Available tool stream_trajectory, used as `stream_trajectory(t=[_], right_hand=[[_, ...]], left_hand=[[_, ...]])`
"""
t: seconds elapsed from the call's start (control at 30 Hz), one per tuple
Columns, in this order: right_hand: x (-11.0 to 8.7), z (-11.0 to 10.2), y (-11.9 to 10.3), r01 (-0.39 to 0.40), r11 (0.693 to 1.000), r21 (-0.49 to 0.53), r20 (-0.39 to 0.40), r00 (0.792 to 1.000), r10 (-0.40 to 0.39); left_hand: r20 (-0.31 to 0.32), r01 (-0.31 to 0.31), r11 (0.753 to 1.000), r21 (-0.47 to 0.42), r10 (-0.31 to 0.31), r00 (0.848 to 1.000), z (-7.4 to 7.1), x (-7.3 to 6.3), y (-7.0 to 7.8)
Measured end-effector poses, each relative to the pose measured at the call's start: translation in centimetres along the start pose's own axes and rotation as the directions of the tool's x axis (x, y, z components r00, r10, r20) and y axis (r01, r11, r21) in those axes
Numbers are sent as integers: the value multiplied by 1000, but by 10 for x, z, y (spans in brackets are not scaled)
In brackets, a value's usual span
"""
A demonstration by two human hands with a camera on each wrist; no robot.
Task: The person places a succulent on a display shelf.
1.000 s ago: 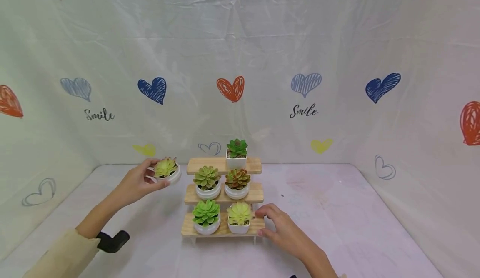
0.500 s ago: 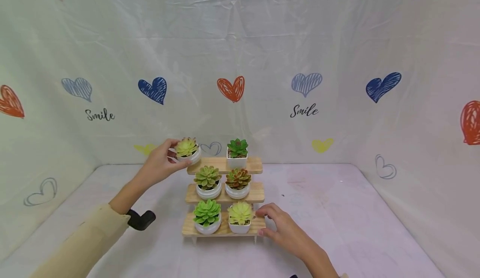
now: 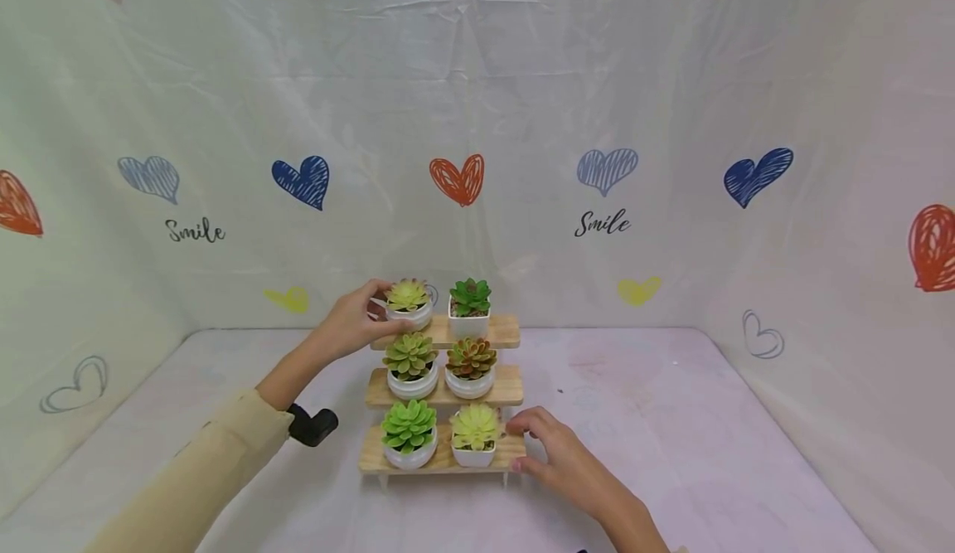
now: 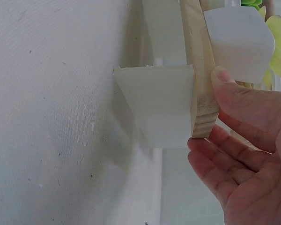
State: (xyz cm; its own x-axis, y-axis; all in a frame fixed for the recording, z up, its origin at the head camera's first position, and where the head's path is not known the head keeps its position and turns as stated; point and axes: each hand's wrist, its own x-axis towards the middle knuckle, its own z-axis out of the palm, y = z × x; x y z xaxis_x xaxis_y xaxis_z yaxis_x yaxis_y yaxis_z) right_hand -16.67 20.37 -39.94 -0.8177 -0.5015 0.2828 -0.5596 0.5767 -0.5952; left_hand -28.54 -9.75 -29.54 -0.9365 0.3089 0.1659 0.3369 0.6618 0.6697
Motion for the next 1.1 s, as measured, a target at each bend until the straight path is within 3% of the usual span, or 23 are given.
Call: stream_trajectory(t=[0.73,0.97,1.1], right_hand=[[3,0,-5,-14,999,-41,-6,1000,13],[-3,-12,-14,-83,988,-128,0,996,84],[-12,-28,-22,-115,958,-262,-85,992,95]], left_hand=[[33,2,1000,17,-3,999,-4,-10,10],[-18,-93,993,68,94,995,-7,-35,6],[-80,-152,974,167,167,983,-9,-60,-4]])
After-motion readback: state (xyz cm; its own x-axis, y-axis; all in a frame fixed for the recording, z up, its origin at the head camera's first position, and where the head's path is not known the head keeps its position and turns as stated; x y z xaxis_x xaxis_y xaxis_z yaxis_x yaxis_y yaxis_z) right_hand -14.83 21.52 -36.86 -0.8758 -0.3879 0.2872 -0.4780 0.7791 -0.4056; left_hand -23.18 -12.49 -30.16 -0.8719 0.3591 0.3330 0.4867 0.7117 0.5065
